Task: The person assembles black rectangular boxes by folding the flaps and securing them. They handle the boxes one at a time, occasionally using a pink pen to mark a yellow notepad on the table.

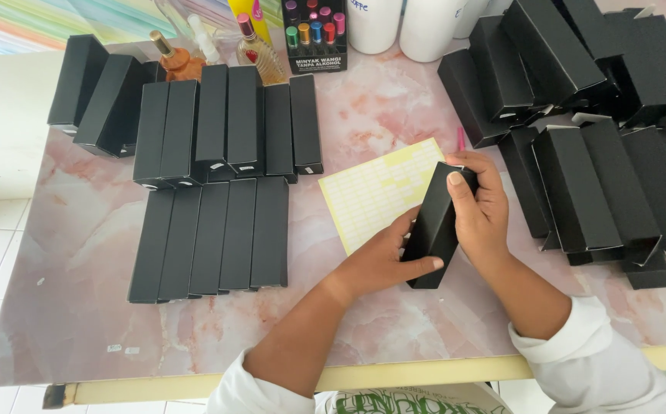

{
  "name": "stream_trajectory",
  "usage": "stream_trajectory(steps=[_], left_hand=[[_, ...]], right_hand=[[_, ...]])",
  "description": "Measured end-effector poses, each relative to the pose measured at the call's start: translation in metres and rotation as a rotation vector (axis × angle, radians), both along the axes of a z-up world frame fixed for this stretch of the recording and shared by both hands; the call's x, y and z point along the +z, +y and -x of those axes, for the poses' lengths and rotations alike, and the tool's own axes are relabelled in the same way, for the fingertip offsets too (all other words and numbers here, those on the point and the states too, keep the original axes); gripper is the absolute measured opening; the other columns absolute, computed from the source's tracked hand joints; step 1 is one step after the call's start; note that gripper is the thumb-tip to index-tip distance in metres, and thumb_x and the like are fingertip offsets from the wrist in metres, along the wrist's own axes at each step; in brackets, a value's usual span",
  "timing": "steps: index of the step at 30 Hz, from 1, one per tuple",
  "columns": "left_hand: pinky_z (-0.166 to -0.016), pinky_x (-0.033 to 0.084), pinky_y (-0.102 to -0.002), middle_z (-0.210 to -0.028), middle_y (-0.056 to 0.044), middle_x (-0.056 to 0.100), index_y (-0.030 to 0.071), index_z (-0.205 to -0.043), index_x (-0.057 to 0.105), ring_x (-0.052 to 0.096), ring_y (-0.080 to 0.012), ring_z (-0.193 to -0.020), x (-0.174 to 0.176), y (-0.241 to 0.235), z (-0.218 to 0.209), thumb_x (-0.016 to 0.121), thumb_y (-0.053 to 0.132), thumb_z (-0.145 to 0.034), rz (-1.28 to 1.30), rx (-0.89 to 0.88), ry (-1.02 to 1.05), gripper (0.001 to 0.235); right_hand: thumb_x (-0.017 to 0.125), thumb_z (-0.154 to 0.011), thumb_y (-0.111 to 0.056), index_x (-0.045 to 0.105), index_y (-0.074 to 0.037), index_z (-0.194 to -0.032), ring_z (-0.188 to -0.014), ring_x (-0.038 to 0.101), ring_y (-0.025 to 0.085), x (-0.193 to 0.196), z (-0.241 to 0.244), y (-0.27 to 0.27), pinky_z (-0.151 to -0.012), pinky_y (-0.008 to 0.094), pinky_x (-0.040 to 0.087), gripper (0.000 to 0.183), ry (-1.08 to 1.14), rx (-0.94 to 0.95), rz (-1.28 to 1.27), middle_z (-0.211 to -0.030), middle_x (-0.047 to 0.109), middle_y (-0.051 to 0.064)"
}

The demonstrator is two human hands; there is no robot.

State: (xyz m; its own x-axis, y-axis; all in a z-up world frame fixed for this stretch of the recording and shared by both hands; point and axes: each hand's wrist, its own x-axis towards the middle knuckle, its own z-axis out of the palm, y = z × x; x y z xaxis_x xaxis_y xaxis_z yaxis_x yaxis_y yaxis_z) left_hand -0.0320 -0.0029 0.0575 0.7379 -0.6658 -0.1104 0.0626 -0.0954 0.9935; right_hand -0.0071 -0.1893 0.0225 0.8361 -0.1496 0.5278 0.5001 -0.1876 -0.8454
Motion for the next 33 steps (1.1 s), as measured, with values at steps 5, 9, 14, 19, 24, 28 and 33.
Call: stream_trajectory(steps=[5, 9, 14, 19, 24, 28, 33], left_hand=[[-0.102, 0.054, -0.049, -0.142, -0.026, 0.054, 0.001, -0.160, 0.023, 0.058, -0.0368, -0.127, -0.010, -0.002, -0.002, 0.070, 0.031, -0.089, -0.021, 0.038, -0.063, 0.091], [-0.099, 0.055, -0.047, -0.139, -0.026, 0.058, 0.003, -0.160, 0.029, 0.062, -0.0355, -0.122, -0.013, -0.002, -0.001, 0.073, 0.033, -0.085, -0.048, 0.090, -0.126, 0.091], [-0.114, 0.042, -0.053, -0.149, -0.027, 0.049, 0.002, -0.160, 0.029, 0.049, -0.0378, -0.138, -0.006, -0.002, 0.006, 0.065, 0.025, -0.092, -0.009, 0.097, -0.138, 0.080], [-0.120, 0.029, -0.061, -0.156, -0.038, 0.033, -0.006, -0.159, 0.019, 0.033, -0.0483, -0.146, 0.001, -0.009, 0.003, 0.048, 0.025, -0.094, 0.026, 0.082, -0.055, 0.077], [-0.096, 0.050, -0.051, -0.122, -0.032, 0.054, 0.000, -0.160, 0.024, 0.057, -0.0396, -0.111, 0.001, -0.016, 0.006, 0.045, 0.050, -0.097, 0.016, 0.094, 0.194, 0.083], [-0.081, 0.063, -0.045, -0.102, -0.029, 0.067, 0.004, -0.161, 0.028, 0.072, -0.0344, -0.090, 0.017, -0.015, 0.013, 0.043, 0.065, -0.099, 0.010, 0.088, 0.339, 0.089], [-0.109, 0.044, -0.055, -0.144, -0.031, 0.046, 0.001, -0.158, 0.029, 0.050, -0.0436, -0.132, -0.026, -0.015, 0.005, 0.070, 0.045, -0.091, 0.118, 0.289, -0.020, 0.090]], right_hand=[[0.067, -0.103, -0.008, 0.056, 0.000, -0.125, -0.123, 0.055, 0.025, 0.004, -0.002, -0.002, -0.110, 0.038, 0.036, 0.025, -0.042, -0.032, 0.057, -0.123, 0.061, 0.015], [0.075, -0.098, -0.005, 0.052, -0.003, -0.109, -0.112, 0.062, 0.025, -0.002, -0.007, -0.010, -0.100, 0.035, 0.043, 0.025, -0.072, -0.032, -0.043, -0.114, 0.066, 0.016], [0.078, -0.093, -0.001, 0.053, -0.003, -0.098, -0.111, 0.065, 0.024, -0.014, -0.010, -0.017, -0.096, 0.032, 0.050, 0.026, -0.110, 0.007, -0.125, -0.118, 0.063, 0.017], [0.067, -0.101, -0.021, 0.047, -0.004, -0.120, -0.130, 0.058, 0.022, -0.012, -0.005, -0.007, -0.109, 0.036, 0.051, 0.032, -0.133, 0.154, -0.157, -0.138, 0.054, 0.017], [0.049, -0.110, -0.018, 0.036, -0.005, -0.144, -0.144, 0.047, 0.024, -0.021, -0.001, -0.002, -0.106, 0.043, 0.055, 0.039, -0.088, 0.245, -0.158, -0.156, 0.038, 0.013], [0.048, -0.110, -0.021, 0.041, 0.002, -0.136, -0.143, 0.041, 0.025, -0.007, 0.001, 0.004, -0.118, 0.045, 0.042, 0.035, -0.188, 0.156, 0.005, -0.144, 0.041, 0.016], [0.055, -0.106, -0.011, 0.048, 0.004, -0.127, -0.132, 0.045, 0.027, 0.001, 0.003, 0.001, -0.116, 0.042, 0.033, 0.027, -0.158, 0.045, 0.067, -0.131, 0.048, 0.017]])
